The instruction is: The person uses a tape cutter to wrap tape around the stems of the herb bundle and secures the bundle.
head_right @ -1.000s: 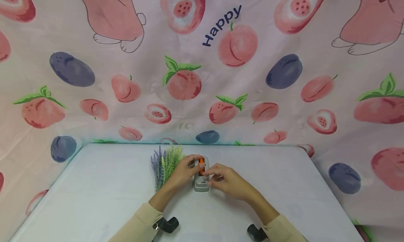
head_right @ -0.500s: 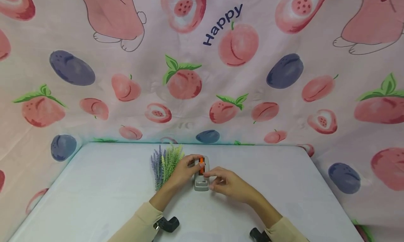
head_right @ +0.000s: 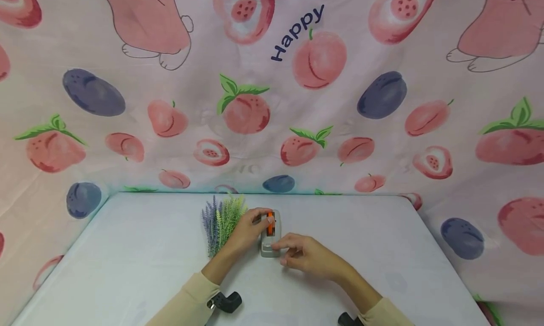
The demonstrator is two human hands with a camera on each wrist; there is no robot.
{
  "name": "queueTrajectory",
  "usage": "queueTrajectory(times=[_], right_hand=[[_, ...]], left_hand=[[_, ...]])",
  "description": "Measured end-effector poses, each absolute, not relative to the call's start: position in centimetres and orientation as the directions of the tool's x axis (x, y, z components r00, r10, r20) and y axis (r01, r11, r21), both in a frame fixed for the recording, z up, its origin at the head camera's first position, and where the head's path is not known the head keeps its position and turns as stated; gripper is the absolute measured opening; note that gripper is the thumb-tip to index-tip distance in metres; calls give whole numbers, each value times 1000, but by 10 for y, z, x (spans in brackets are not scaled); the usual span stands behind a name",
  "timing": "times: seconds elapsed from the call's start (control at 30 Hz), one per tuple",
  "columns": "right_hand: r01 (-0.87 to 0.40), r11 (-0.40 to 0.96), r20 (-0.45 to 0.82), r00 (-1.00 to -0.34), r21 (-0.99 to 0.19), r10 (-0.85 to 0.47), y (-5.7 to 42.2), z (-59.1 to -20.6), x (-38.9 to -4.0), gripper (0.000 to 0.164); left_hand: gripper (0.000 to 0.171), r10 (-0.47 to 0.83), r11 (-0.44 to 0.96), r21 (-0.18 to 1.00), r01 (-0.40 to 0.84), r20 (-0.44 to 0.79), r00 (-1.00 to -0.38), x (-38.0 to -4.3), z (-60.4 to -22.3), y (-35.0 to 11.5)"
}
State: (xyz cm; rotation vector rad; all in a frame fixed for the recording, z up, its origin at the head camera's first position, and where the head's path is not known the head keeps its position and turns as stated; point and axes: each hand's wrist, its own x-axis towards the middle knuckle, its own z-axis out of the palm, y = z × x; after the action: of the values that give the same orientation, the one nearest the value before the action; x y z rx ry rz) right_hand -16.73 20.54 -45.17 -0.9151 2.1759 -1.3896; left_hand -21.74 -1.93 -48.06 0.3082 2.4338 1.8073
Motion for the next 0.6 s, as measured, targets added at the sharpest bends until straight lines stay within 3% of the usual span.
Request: queueTrajectory(times=[0.37, 0.6], right_hand=[[-277, 285, -16, -689, -918, -724, 210, -456, -161, 46], [-321, 264, 23, -672, -910, -740, 208, -456, -160, 45]], left_hand=[[43, 235, 307, 943, 128, 55, -970, -215, -482, -22], [42, 236, 302, 945, 125, 54, -970, -216, -484, -22]])
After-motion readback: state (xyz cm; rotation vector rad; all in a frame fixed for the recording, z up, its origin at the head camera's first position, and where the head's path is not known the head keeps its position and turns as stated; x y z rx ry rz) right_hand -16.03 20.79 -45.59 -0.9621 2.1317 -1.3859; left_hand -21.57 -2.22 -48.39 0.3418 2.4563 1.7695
